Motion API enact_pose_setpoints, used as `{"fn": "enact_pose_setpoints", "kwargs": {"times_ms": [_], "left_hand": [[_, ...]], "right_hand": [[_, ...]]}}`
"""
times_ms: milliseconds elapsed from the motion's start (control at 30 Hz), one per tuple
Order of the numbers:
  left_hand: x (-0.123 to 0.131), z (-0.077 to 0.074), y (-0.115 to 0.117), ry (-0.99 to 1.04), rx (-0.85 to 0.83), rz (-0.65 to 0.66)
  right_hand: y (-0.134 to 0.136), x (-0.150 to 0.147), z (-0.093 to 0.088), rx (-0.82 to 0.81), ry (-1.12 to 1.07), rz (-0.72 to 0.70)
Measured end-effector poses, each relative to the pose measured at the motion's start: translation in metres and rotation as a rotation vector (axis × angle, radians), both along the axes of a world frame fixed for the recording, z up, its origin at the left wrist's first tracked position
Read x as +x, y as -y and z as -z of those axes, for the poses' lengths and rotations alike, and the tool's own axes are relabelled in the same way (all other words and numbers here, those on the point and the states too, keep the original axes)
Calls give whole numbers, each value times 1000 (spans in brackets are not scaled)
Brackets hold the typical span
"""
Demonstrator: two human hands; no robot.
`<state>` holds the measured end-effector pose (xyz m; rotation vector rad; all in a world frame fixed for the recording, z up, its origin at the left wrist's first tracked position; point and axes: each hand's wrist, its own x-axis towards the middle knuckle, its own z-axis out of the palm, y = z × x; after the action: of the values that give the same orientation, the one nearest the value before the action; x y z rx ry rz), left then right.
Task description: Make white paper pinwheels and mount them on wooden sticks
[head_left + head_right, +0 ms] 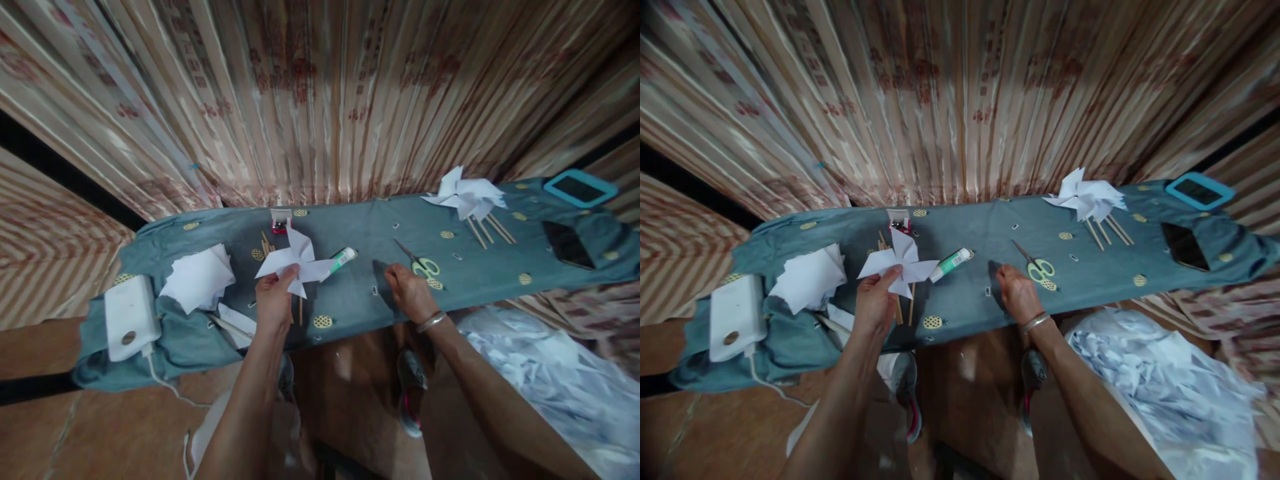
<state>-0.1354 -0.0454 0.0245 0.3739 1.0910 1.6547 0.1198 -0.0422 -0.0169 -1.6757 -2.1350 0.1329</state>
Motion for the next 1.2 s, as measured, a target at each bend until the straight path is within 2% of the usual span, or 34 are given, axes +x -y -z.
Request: {"fn": "enact_pose_setpoints", "kwargs": {"times_ms": [200,333,633,933,1200], "left_hand": [[42,14,4,-42,-19,187],[55,20,0,-82,-52,202],[70,23,-6,-93,-18,215],[81,22,-3,-101,-65,243],[80,24,-4,-92,-60,253]], "right_hand": [[-7,2,14,-2,24,-27],[-9,2,21,-8,18,-57],[-2,4,22,-22,-37,-114],[-6,8,15,-106,-178,10],[-8,3,7,-195,-239,115]]}}
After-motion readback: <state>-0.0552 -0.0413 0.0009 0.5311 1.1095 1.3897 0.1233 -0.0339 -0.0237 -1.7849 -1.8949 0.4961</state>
